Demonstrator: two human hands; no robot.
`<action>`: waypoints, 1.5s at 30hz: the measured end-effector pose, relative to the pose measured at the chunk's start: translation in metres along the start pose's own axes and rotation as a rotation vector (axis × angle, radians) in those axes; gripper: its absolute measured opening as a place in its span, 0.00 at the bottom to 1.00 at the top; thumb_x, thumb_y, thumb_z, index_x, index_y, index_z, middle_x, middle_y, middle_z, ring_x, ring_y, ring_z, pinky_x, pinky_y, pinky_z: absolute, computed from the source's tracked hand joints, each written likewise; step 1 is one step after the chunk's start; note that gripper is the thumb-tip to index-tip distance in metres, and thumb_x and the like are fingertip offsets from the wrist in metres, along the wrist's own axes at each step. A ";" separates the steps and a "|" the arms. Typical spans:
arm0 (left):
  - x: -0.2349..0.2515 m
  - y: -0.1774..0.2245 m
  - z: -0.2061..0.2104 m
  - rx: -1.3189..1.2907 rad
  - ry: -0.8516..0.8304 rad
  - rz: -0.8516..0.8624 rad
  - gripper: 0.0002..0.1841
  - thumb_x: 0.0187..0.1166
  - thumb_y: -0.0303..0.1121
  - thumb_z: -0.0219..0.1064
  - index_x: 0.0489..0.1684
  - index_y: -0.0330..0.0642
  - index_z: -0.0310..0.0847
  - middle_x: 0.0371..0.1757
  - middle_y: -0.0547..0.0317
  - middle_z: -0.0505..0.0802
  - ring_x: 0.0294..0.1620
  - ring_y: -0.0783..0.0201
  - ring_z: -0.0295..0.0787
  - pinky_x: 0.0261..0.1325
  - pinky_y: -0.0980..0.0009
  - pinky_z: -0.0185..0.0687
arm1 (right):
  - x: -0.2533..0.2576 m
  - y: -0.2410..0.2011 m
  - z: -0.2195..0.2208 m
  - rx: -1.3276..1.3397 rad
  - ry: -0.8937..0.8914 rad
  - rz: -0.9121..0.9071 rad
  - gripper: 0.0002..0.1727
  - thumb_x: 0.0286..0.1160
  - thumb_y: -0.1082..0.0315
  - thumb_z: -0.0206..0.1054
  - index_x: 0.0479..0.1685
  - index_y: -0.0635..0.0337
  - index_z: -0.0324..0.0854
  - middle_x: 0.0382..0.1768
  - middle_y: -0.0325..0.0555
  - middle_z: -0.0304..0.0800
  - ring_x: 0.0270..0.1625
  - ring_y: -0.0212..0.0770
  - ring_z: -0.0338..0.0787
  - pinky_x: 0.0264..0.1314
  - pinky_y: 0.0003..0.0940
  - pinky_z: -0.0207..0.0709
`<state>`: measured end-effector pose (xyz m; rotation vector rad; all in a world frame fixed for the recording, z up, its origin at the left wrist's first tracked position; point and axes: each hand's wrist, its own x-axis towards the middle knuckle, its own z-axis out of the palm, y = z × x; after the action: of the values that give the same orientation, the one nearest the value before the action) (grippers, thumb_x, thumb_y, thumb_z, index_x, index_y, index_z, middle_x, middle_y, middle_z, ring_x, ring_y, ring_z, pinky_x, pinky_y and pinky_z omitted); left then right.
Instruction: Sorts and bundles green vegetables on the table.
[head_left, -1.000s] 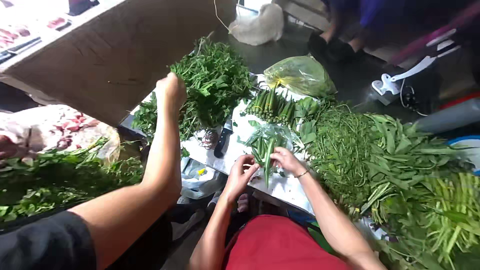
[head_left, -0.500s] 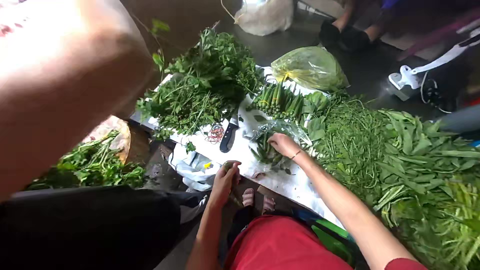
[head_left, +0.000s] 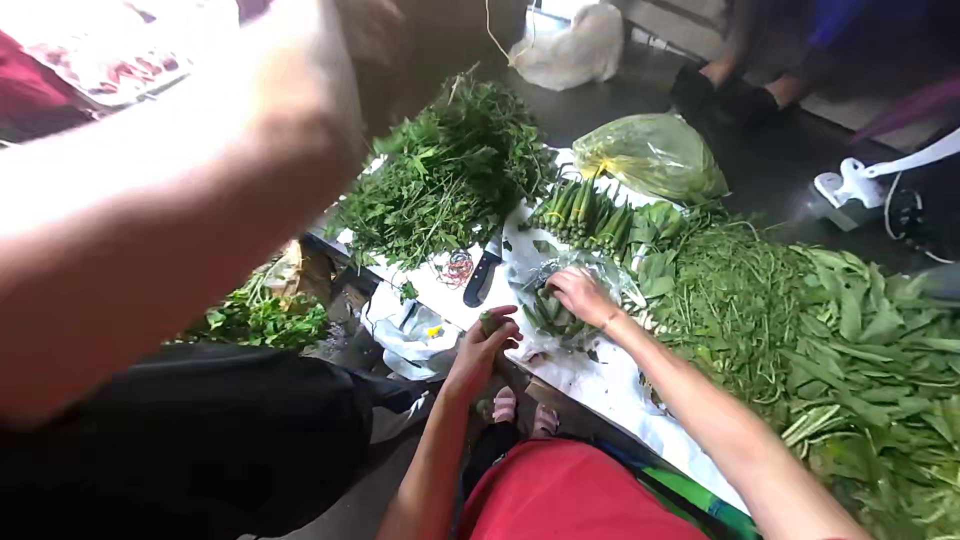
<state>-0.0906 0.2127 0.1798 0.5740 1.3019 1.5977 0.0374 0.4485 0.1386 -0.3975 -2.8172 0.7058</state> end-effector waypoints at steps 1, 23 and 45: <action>0.001 0.000 0.003 -0.025 -0.006 0.005 0.20 0.84 0.26 0.57 0.73 0.30 0.71 0.54 0.50 0.91 0.55 0.58 0.91 0.61 0.60 0.88 | -0.008 -0.022 -0.009 0.180 0.076 0.092 0.12 0.79 0.70 0.69 0.55 0.65 0.89 0.56 0.56 0.92 0.64 0.53 0.89 0.74 0.51 0.78; -0.018 -0.017 -0.011 -0.225 0.157 0.020 0.16 0.90 0.28 0.46 0.69 0.31 0.70 0.52 0.42 0.95 0.52 0.48 0.96 0.59 0.53 0.91 | -0.019 -0.025 -0.041 0.398 0.114 0.312 0.10 0.82 0.73 0.65 0.53 0.64 0.91 0.55 0.56 0.93 0.55 0.49 0.93 0.66 0.48 0.85; 0.005 -0.029 0.025 -0.387 0.190 -0.063 0.18 0.94 0.33 0.42 0.69 0.35 0.74 0.46 0.51 0.94 0.46 0.60 0.93 0.54 0.61 0.90 | -0.047 -0.127 -0.010 0.551 0.065 0.310 0.22 0.79 0.56 0.71 0.59 0.66 0.88 0.51 0.52 0.95 0.52 0.41 0.94 0.61 0.39 0.86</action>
<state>-0.0611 0.2279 0.1605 0.1442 1.0903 1.8244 0.0578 0.3306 0.2019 -0.7355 -2.3796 1.4472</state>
